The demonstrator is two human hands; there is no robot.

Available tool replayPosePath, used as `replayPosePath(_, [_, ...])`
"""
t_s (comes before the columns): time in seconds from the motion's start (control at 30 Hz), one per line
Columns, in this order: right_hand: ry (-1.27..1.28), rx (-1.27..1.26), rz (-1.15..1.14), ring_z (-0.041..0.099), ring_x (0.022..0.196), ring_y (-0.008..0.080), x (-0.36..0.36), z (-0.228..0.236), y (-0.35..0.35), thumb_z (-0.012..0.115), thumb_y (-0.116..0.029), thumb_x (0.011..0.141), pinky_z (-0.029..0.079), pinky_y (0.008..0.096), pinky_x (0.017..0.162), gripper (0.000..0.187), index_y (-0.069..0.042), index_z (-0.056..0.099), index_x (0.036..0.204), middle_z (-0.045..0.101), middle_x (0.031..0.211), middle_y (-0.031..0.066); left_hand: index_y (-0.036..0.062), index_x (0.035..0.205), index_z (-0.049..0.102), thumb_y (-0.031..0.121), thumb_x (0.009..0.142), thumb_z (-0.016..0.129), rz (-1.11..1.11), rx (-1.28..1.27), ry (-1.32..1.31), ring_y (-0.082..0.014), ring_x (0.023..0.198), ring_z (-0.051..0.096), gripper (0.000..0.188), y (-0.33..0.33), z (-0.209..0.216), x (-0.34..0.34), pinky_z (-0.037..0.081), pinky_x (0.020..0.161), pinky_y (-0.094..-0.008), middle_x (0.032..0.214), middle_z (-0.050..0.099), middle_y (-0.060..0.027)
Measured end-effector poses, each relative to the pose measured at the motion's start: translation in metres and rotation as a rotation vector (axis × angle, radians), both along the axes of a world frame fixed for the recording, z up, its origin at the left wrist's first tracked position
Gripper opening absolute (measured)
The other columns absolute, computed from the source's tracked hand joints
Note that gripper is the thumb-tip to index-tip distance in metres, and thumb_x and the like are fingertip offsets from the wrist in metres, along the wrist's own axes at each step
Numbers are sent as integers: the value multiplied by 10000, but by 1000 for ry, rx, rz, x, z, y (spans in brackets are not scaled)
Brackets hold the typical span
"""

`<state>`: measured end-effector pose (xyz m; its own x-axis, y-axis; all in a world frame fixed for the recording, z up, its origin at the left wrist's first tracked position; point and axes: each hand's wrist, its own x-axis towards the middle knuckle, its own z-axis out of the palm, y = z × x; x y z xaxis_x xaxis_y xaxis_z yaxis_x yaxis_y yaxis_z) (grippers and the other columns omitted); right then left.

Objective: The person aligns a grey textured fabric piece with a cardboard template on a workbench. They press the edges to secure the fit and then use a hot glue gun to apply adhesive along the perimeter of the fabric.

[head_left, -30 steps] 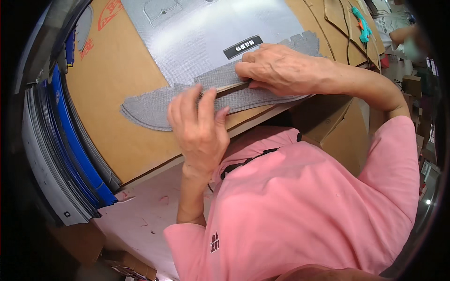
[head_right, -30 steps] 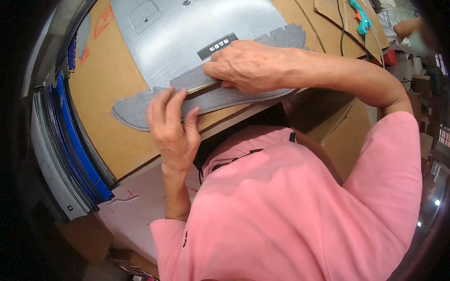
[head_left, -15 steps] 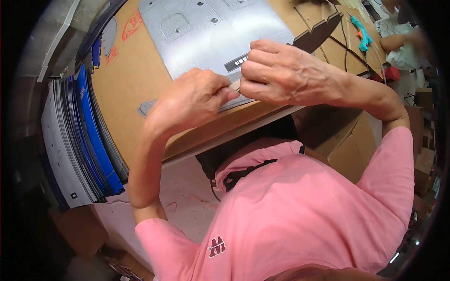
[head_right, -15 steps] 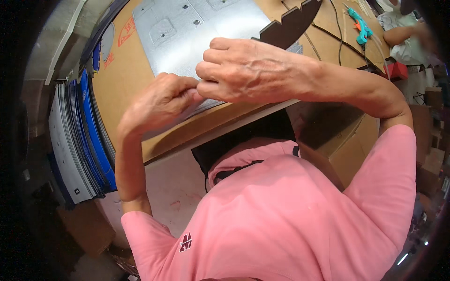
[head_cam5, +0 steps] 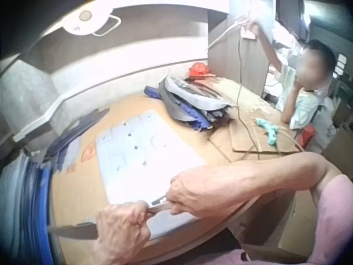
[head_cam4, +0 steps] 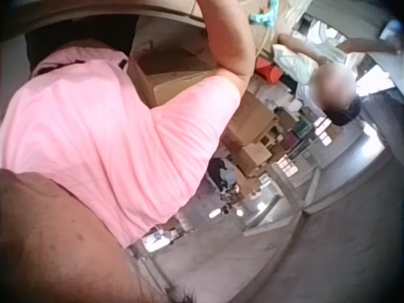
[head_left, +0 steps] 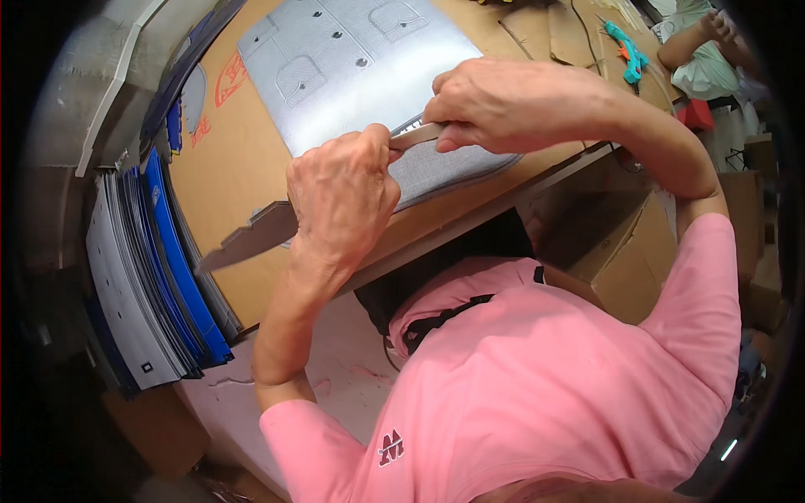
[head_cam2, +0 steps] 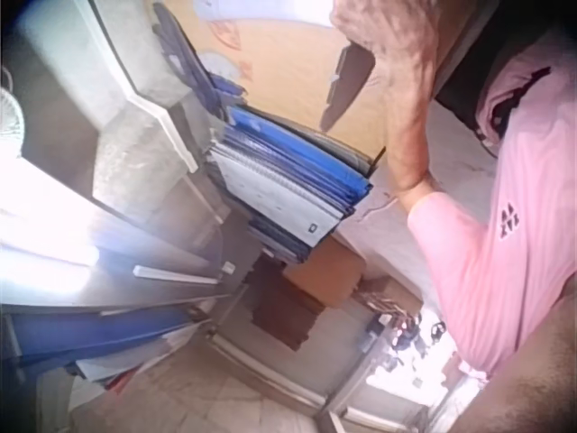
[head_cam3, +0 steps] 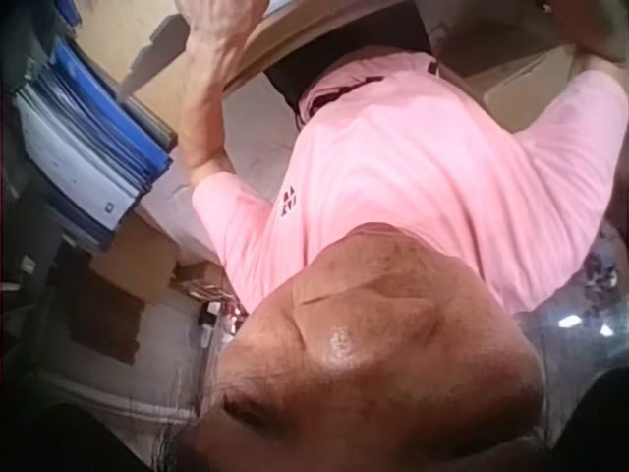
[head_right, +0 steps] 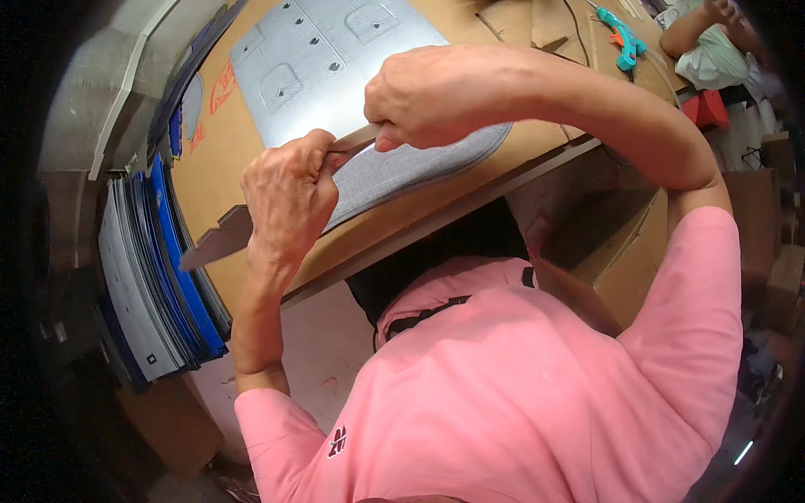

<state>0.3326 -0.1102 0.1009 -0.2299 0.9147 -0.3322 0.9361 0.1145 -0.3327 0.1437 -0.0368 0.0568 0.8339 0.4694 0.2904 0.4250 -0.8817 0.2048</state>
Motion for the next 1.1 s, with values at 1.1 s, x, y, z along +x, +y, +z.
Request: replayPosePath(1.1, [-69, 1001, 88, 555, 785, 243, 55, -130, 33, 596, -96, 781, 459, 366, 731, 104, -54, 552, 864, 528, 811, 73, -66, 1075, 593, 41, 782, 529, -253, 540, -32, -209, 714, 516, 318, 78, -87, 28, 410, 653, -325, 818, 538, -107])
